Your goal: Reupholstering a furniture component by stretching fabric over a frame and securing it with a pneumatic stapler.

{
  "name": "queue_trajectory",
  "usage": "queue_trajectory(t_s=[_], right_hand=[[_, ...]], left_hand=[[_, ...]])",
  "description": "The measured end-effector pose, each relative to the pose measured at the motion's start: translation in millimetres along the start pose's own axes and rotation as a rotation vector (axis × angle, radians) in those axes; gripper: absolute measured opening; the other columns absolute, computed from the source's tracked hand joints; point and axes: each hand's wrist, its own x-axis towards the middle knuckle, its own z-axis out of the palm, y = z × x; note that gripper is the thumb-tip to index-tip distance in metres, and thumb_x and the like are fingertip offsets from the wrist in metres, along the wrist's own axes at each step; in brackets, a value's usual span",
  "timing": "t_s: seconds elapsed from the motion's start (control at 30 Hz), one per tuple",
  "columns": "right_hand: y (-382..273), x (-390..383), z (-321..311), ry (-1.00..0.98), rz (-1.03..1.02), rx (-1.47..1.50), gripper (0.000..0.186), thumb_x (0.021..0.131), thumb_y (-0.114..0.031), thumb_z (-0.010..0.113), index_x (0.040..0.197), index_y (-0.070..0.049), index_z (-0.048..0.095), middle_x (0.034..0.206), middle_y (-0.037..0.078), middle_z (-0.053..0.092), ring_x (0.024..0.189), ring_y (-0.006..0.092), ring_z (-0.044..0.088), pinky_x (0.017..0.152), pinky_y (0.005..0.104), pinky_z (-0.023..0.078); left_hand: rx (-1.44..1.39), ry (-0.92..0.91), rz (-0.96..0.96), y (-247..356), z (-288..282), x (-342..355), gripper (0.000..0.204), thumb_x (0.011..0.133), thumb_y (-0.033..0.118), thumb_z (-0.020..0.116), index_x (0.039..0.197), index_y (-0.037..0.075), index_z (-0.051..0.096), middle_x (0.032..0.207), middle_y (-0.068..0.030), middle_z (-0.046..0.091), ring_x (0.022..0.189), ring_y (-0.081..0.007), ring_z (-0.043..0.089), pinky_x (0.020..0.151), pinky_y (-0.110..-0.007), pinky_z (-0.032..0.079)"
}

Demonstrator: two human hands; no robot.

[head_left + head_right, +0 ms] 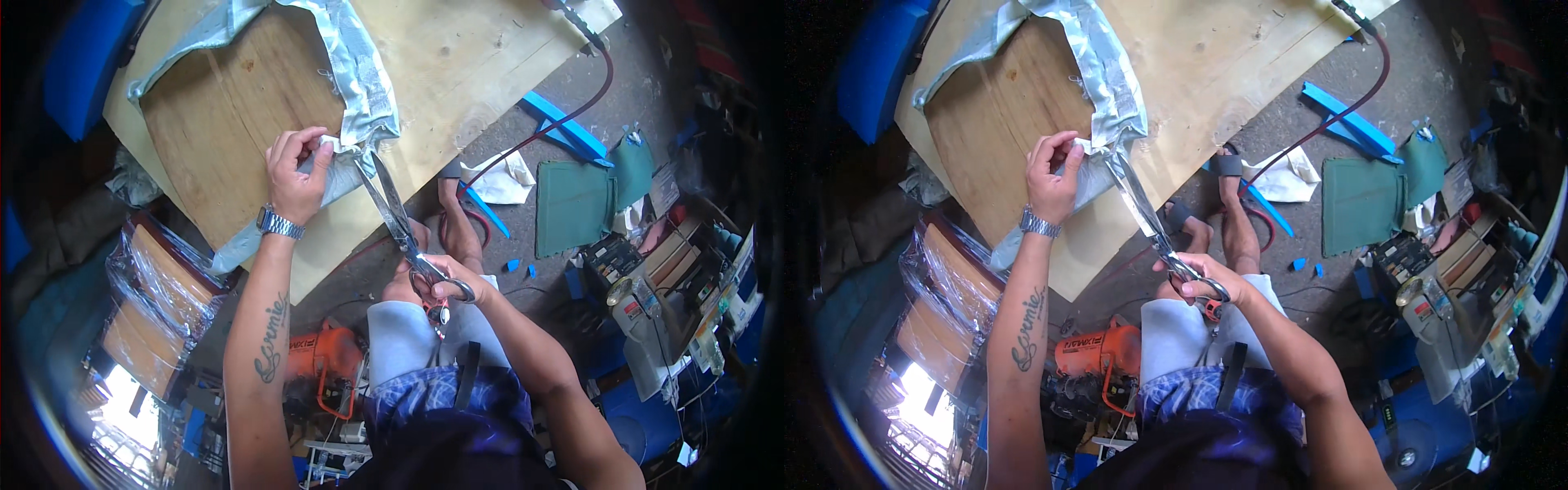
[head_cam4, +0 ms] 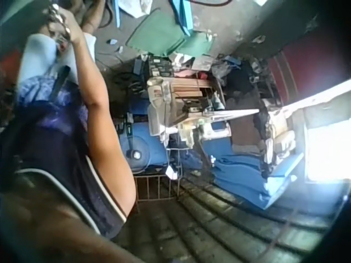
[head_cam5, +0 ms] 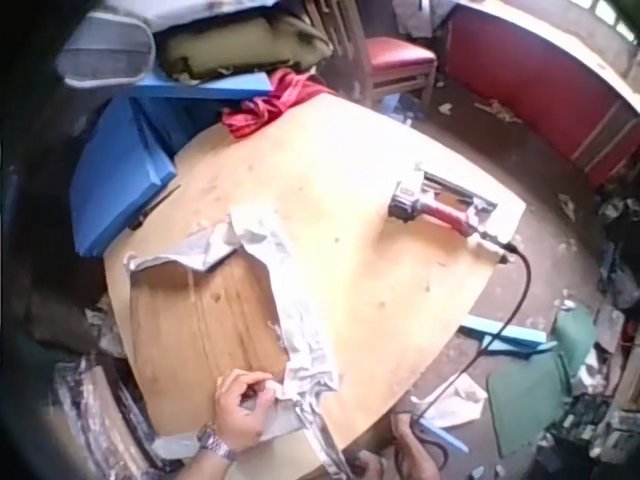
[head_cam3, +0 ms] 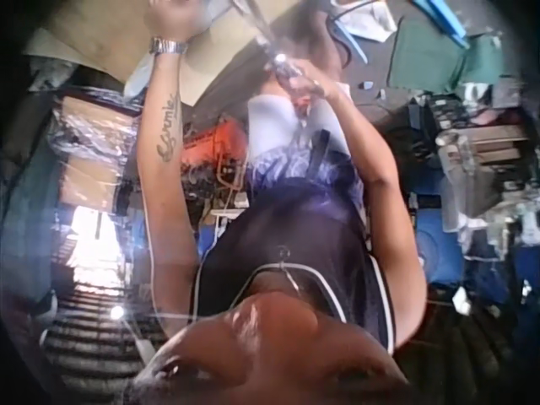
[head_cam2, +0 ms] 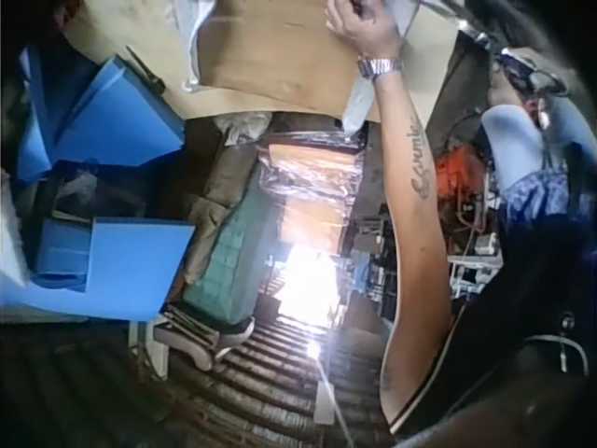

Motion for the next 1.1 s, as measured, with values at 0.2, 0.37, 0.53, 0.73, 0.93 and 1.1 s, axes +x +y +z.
queue_trajectory(t_s=[0.2, 0.37, 0.53, 0.73, 0.93, 1.1], right_hand=[[5, 13, -3, -0.082, -0.043, 0.204, 0.066, 0.074, -0.034, 0.07, 0.123, 0.004, 0.048, 0.073, 0.003, 0.052, 0.058, 0.0114, 0.047, 0.05, 0.0198, 0.036], [11, 31, -9, -0.103, -0.083, 0.306, 0.074, 0.075, -0.041, 0.069, 0.127, 0.006, 0.043, 0.072, 0.003, 0.05, 0.057, 0.0114, 0.046, 0.05, 0.0199, 0.035], [16, 58, -21, -0.202, -0.118, 0.341, 0.088, 0.071, -0.054, 0.07, 0.127, 0.008, 0.04, 0.081, 0.008, 0.05, 0.065, 0.0144, 0.046, 0.058, 0.0234, 0.037], [17, 85, -21, -0.213, -0.267, 0.512, 0.057, 0.078, -0.033, 0.067, 0.117, 0.004, 0.05, 0.07, 0.003, 0.05, 0.054, 0.01, 0.043, 0.047, 0.0201, 0.035], [-1, 86, -14, -0.169, -0.234, 0.363, 0.046, 0.078, -0.029, 0.066, 0.109, 0.002, 0.053, 0.064, 0.002, 0.047, 0.049, 0.0093, 0.041, 0.042, 0.0205, 0.035], [-14, 77, -12, 0.01, -0.169, 0.06, 0.052, 0.072, -0.031, 0.067, 0.106, 0.005, 0.053, 0.059, 0.002, 0.045, 0.044, 0.0093, 0.039, 0.038, 0.0187, 0.031]], left_hand=[[-0.039, 0.026, -0.128, 10, -9, -12, 0.01, 0.079, 0.014, 0.066, 0.085, 0.006, 0.063, 0.076, -0.0019, 0.055, 0.067, -0.0156, 0.048, 0.068, -0.027, 0.039], [-0.138, 0.071, -0.264, 12, -11, -22, 0.01, 0.08, 0.013, 0.065, 0.085, 0.005, 0.063, 0.077, -0.0022, 0.055, 0.067, -0.0156, 0.048, 0.067, -0.027, 0.04], [-0.066, 0.081, -0.122, -4, -6, -28, 0.009, 0.08, 0.013, 0.065, 0.085, 0.005, 0.062, 0.076, -0.0022, 0.054, 0.066, -0.0152, 0.047, 0.064, -0.026, 0.041], [-0.048, 0.099, -0.065, -14, 5, -33, 0.009, 0.08, 0.013, 0.064, 0.085, 0.005, 0.062, 0.073, -0.0017, 0.053, 0.063, -0.015, 0.046, 0.063, -0.026, 0.041], [-0.073, 0.115, -0.097, -20, 1, -24, 0.009, 0.079, 0.014, 0.065, 0.085, 0.007, 0.063, 0.069, -0.0004, 0.051, 0.061, -0.0145, 0.045, 0.063, -0.027, 0.039], [0.0, 0.143, -0.053, -21, 6, -25, 0.011, 0.078, 0.016, 0.065, 0.085, 0.008, 0.063, 0.066, 0.0009, 0.05, 0.06, -0.014, 0.043, 0.063, -0.027, 0.037]])
